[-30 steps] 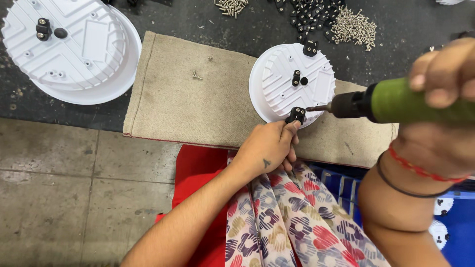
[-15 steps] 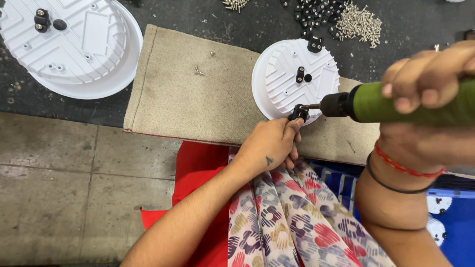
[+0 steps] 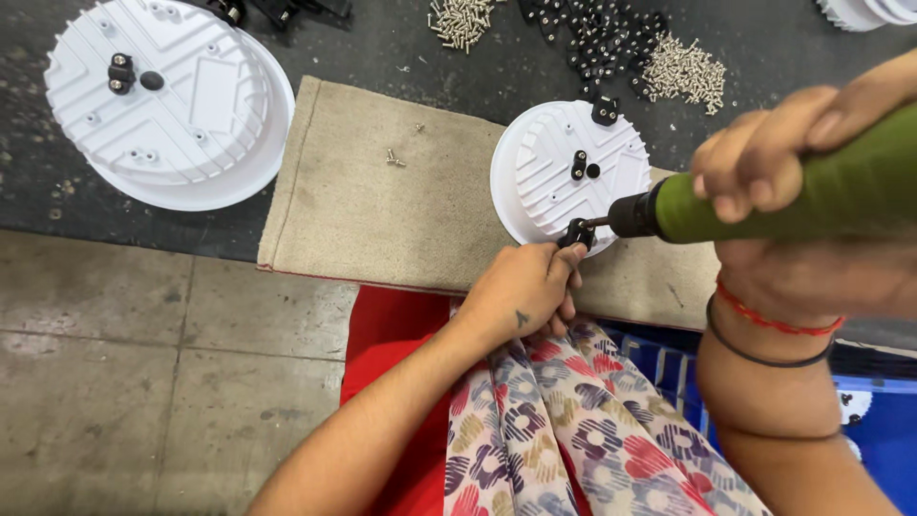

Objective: The person assembles white circular light fixtures by placing black plastic holders and screws onto the fixture base, then using a green electric screwdriver to fasten them. The process is repeated for multiple fixtures on a workbench.

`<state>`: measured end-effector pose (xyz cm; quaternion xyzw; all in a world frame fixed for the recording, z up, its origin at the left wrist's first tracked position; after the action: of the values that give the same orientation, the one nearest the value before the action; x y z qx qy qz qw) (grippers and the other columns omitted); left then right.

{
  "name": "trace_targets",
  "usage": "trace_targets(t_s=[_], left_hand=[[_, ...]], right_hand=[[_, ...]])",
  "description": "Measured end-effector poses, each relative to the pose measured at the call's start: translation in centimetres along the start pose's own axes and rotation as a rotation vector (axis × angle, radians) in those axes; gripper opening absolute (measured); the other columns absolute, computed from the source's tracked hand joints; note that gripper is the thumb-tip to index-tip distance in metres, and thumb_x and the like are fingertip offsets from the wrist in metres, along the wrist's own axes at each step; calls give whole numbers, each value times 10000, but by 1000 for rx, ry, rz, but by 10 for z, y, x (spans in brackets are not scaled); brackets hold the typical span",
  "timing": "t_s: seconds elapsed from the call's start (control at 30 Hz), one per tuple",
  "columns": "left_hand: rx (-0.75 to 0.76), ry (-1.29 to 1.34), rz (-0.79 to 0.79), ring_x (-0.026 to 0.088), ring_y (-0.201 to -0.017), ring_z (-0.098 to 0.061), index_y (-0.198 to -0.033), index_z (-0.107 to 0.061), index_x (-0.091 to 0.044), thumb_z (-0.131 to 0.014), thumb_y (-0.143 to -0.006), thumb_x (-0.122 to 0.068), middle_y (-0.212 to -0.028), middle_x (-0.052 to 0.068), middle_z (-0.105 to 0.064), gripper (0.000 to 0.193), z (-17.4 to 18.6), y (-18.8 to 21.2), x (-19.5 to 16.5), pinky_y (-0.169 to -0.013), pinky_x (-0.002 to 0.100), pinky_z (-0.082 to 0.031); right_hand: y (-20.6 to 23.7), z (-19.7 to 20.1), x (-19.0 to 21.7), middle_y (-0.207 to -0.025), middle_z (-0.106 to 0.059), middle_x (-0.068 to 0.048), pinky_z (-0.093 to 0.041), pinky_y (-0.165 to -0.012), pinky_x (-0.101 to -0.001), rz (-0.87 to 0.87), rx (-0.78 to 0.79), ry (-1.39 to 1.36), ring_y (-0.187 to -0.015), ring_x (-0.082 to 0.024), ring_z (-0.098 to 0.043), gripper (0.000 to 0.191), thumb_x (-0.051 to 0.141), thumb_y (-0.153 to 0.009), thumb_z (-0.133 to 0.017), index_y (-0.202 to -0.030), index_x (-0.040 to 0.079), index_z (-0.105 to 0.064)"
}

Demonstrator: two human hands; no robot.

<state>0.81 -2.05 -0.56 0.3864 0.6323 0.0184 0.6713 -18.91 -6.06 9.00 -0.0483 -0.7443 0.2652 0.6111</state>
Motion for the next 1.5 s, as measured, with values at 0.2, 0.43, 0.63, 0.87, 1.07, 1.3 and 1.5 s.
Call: trace_targets(t_s=[0.2, 0.43, 0.63, 0.87, 1.07, 1.3, 1.5], left_hand=[[-17, -72, -58, 169, -469, -708, -854, -675, -10, -423, -1043, -379, -607, 69, -708, 485, 0, 0, 2, -474, 305, -577], [-4, -24, -22, 171, -473, -704, -867, -664, -3, -429, -1041, -385, -613, 78, -701, 481, -1, -1, 2, -464, 320, -584], [-4, -37, -31, 172, -464, -698, -860, -664, 1, -425, -1042, -383, -604, 83, -697, 487, -3, -3, 3, -457, 327, -587], [-26, -47, -37, 177, -464, -701, -860, -662, 1, -426, -1041, -388, -611, 79, -702, 490, -5, 0, 4, -456, 337, -589], [-27, -82, -35, 175, -465, -705, -865, -665, -1, -419, -1039, -391, -608, 78, -706, 492, -6, 0, 3, -462, 328, -594], [-23, -58, -50, 170, -471, -706, -864, -670, -8, -426, -1040, -391, -615, 84, -715, 487, -5, 0, 3, -475, 318, -594], [-22, -62, -33, 173, -463, -701, -865, -661, -7, -415, -1042, -389, -611, 78, -707, 488, -5, 0, 2, -454, 329, -589]], right_hand=[[8, 5, -2, -779, -501, -58, -467, -629, -352, -11, -62, -41, -631, -218, -506, 247, 330, -1112, -521, -1121, 92, -455], [6, 17, -14, -757, -508, -73, -447, -619, -364, 3, -67, -71, -605, -232, -510, 310, 390, -1139, -464, -1103, 82, -451], [1, 21, -18, -743, -510, -91, -427, -612, -376, -17, -64, -87, -587, -248, -503, 383, 446, -1147, -425, -1090, 68, -449], [3, 28, -11, -746, -511, -90, -441, -608, -377, 2, -35, -94, -589, -247, -503, 399, 471, -1119, -442, -1091, 72, -457], [15, 49, 3, -738, -516, -82, -451, -611, -373, 31, -41, -90, -587, -238, -509, 388, 463, -1110, -456, -1093, 76, -464], [20, 49, -2, -730, -521, -72, -463, -614, -367, 45, -60, -96, -585, -229, -516, 374, 454, -1099, -473, -1095, 79, -471], [21, 39, -9, -722, -526, -63, -473, -617, -363, 46, -72, -103, -583, -221, -522, 363, 446, -1090, -486, -1096, 83, -478]])
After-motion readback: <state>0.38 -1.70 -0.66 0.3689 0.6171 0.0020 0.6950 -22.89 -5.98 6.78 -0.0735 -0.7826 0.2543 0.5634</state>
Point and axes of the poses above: each hand's wrist, its own y-axis away from the middle knuckle, its own z-axis out of the back of the hand, x = y × z, the point moved 2 cm from there along -y, towards the middle knuckle
